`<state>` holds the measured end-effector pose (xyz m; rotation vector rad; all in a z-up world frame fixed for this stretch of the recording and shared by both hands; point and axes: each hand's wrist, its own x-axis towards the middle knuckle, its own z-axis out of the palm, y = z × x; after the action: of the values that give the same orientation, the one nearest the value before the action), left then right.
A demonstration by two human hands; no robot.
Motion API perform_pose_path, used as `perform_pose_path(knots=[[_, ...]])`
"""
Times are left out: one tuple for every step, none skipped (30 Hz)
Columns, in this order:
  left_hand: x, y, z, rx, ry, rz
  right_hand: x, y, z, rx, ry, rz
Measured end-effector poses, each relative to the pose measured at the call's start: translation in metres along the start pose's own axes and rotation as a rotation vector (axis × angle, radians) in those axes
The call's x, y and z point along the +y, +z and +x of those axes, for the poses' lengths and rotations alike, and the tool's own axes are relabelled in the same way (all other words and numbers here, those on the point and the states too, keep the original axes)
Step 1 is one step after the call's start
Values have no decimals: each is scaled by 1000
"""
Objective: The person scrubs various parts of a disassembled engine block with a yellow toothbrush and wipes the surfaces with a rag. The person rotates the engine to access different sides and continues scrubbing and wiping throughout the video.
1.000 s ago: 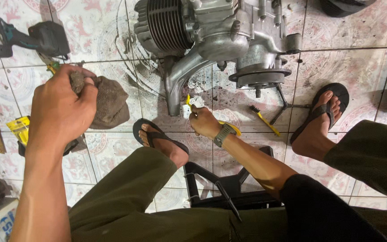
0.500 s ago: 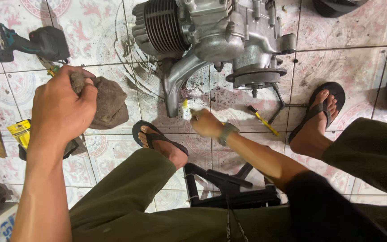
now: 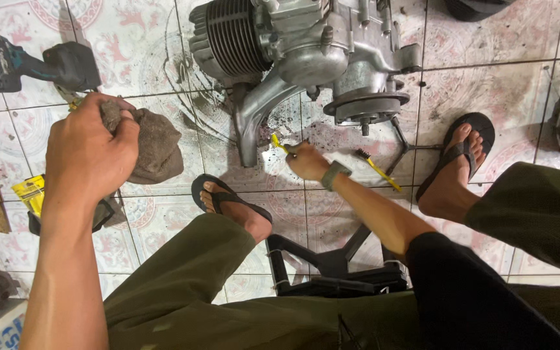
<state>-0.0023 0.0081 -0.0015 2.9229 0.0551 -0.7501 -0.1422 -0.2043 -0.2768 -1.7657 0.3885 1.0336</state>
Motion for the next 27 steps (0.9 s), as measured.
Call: perform_pose_path(knots=[[0,0,-1,-6,-13,-9,-10,-15,-12,-59,32,35],[1,0,-3,-13,-27,-18,-19,-29,-23,-118,65,71],[-1,1,-3,-11,-29,-19,-20,-32,-17,-119,63,68],[-3,3,-3,4,-17,-11,-21,-36,-10,-87,59,13],[-4,3,-2,19,1,2,-22,-40,-3,-50,54,-37],[0,2,-1,21,4,4,-27,-36,-6,-48,53,-34],[3,1,-1,-1,-8,15,-32,-32,-9,-106,103,26],[6,-1,-1,-23,-21,26,-38,-27,-12,-164,154,87],[3,3,1,-16,-17,24,-37,-27,-15,-158,149,86],[1,6,3,0,-10,24,-37,-26,-19,-156,130,214],[-3,8,4,13,-8,22,-37,-25,-23,-159,112,340],[-1,6,4,18,-7,20,-36,-31,-28,-156,109,337],[2,5,4,4,-13,18,-32,-38,-36,-130,110,284],[5,5,2,-9,-18,17,-28,-44,-45,-104,111,231],[13,2,-1,3,-8,7,-33,-54,-61,-88,104,224],[22,-1,-4,-51,-41,13,-39,-63,-78,-121,88,28],[29,-4,-10,-107,-81,23,-45,-69,-96,-159,72,-166],[29,-1,-12,-97,-77,18,-45,-73,-104,-151,66,-172],[31,1,-13,-102,-38,48,-45,-77,-114,-164,40,-246],[34,3,-14,-107,1,78,-44,-80,-125,-178,14,-320],[43,-3,-24,-92,12,77,-27,-82,-123,-161,6,-321],[53,-10,-34,-78,30,30,-10,-85,-121,-155,-114,-310],[63,-15,-45,-68,53,-19,8,-88,-121,-148,-229,-301],[61,-12,-45,-57,67,-22,8,-95,-134,-130,-232,-304],[59,-8,-45,-46,66,-28,9,-101,-147,-81,-229,-366],[56,-5,-45,-35,64,-34,9,-106,-159,-33,-226,-427],[53,4,-45,-22,72,-36,13,-111,-167,-19,-232,-431]])
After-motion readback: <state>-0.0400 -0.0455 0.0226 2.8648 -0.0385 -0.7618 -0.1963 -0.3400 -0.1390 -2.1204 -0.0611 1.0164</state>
